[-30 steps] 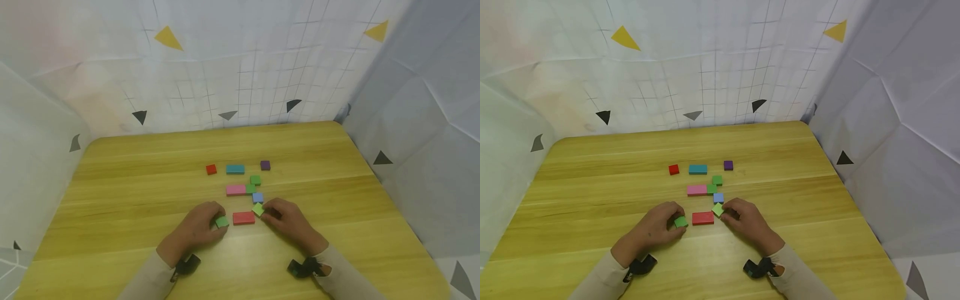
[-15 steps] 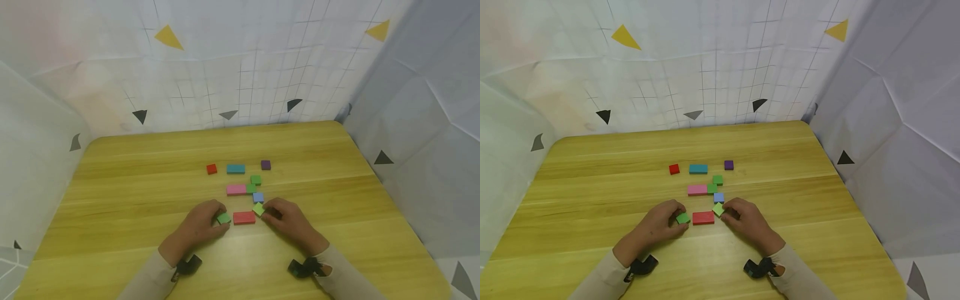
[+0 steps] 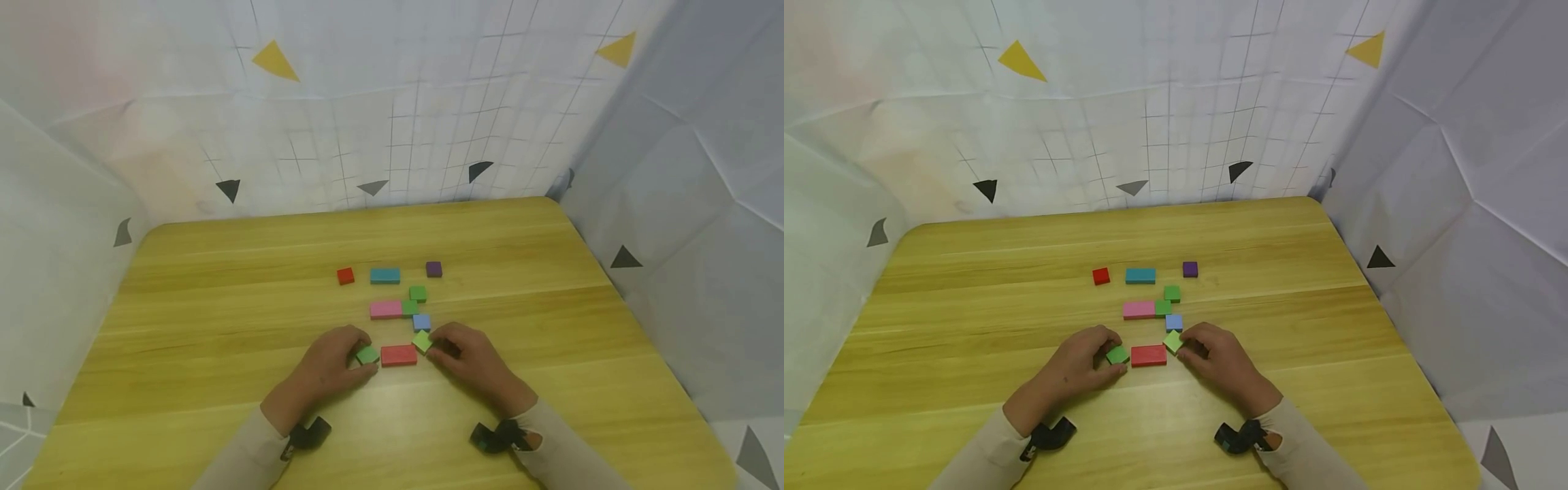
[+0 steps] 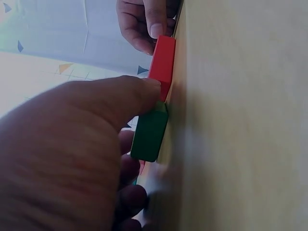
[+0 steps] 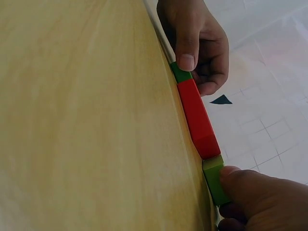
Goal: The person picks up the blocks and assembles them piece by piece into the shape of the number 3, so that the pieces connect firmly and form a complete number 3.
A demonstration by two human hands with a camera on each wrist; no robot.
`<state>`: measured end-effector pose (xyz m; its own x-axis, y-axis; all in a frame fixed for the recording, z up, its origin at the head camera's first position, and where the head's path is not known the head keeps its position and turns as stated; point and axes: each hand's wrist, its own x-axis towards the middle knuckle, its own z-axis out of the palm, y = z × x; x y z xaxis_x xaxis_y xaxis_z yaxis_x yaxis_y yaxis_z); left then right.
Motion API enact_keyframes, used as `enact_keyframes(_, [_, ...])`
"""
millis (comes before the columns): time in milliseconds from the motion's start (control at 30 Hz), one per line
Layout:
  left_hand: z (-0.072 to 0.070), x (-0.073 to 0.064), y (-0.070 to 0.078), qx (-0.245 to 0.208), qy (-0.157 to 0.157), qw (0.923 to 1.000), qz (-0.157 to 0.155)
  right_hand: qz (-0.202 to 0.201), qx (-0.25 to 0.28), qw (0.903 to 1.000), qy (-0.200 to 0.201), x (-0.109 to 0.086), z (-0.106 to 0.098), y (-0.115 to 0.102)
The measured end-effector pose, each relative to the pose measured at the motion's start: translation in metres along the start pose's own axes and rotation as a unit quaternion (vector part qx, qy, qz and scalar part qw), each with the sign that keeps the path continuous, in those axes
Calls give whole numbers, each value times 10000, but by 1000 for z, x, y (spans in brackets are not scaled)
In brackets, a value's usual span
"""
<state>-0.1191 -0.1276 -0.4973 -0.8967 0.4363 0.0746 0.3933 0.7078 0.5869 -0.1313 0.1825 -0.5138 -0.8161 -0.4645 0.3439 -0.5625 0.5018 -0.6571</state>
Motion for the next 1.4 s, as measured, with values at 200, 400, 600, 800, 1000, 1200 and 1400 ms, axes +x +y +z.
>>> enact_keyframes(200, [1,1,0,52,72,10000,36,-16,-3,10000,0,0,1,2])
enact_keyframes(400, [2,2,1,78,57,9999,-70,-3,86,10000,-2,-1,1,3])
enact_keyframes(600, [3,2,1,63,138,9999,-18,53,60,10000,7,-1,2,3])
enact_keyframes(800, [3,1,2,-23,104,9999,-84,104,96,9999,16,-2,2,3])
enact_keyframes(1000, [1,1,3,-142,22,9997,-218,123,138,9998,-24,-2,1,2])
enact_keyframes(1200, [1,0,4,-216,87,9996,-175,101,101,9999,-14,-2,1,2])
enact_keyframes(1400, [3,1,2,-361,272,9986,-262,83,112,9999,5,-2,2,3])
